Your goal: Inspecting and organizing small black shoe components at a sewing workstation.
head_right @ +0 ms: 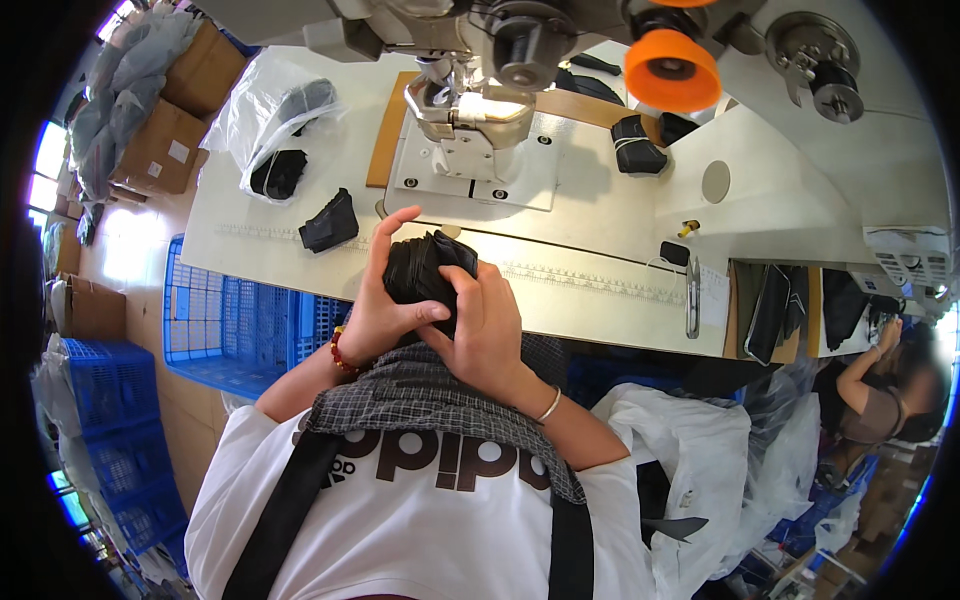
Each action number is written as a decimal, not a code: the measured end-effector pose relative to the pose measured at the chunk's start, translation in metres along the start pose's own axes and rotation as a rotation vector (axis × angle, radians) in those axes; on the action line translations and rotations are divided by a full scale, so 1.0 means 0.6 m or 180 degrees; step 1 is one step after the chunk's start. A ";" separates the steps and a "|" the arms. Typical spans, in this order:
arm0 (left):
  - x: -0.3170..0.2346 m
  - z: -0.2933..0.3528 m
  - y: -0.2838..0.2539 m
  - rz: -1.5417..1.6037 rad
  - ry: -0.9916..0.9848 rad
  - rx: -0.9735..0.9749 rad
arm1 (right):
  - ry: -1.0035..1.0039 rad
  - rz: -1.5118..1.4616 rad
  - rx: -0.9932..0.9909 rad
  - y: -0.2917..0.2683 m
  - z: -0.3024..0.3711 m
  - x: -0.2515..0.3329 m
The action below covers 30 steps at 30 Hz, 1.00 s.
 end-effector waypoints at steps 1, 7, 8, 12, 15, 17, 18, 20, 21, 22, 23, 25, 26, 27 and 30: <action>-0.006 -0.001 0.000 -0.0159 0.0110 -0.0031 | -0.0123 0.0082 -0.0027 0.001 0.001 0.002; -0.006 -0.008 -0.010 0.1009 -0.1117 0.0312 | 0.0414 -0.0379 0.0257 -0.028 -0.026 0.014; -0.005 -0.010 -0.014 0.1020 -0.1120 0.0305 | 0.0412 -0.0375 0.0269 -0.032 -0.029 0.010; 0.000 -0.011 -0.018 0.0832 -0.0985 0.0433 | 0.0951 -0.0783 0.0280 -0.039 -0.030 -0.005; 0.003 -0.012 -0.015 0.0807 -0.0830 0.0458 | 0.1046 -0.0835 0.0238 -0.035 -0.029 -0.007; 0.003 -0.011 -0.013 0.0764 -0.0725 0.0454 | 0.0931 -0.0565 0.0180 -0.030 -0.031 0.001; 0.003 -0.011 -0.013 0.0733 -0.0772 0.0427 | 0.0932 -0.0561 0.0181 -0.029 -0.030 0.002; 0.005 -0.011 -0.013 0.0703 -0.0820 0.0401 | 0.0871 -0.0328 0.0213 -0.027 -0.028 0.002; 0.008 -0.010 -0.014 0.0679 -0.0895 0.0341 | 0.0873 -0.0328 0.0213 -0.028 -0.027 0.001; 0.010 -0.010 -0.014 0.0655 -0.0970 0.0280 | 0.0844 -0.0343 0.0225 -0.028 -0.027 0.000; 0.009 -0.011 -0.015 0.0655 -0.0971 0.0281 | 0.0816 -0.0357 0.0237 -0.029 -0.027 -0.001; 0.008 -0.012 -0.014 0.0685 -0.1077 0.0304 | 0.0904 -0.0465 0.0230 -0.030 -0.026 -0.006; 0.008 -0.012 -0.013 0.0686 -0.1079 0.0305 | 0.0990 -0.0573 0.0224 -0.030 -0.026 -0.007; 0.008 -0.012 -0.013 0.0682 -0.1088 0.0309 | 0.0990 -0.0571 0.0227 -0.031 -0.028 -0.006; 0.007 -0.012 -0.012 0.0668 -0.1094 0.0310 | 0.1055 -0.0704 0.0213 -0.034 -0.032 -0.005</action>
Point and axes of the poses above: each hand's wrist, its own z-axis away from the middle knuckle, its own y-axis out of the palm, x = y × z, the point moved 1 cm from there along -z, towards the middle knuckle, and after that the axes turned 15 degrees about -x, right-handed, at the moved point
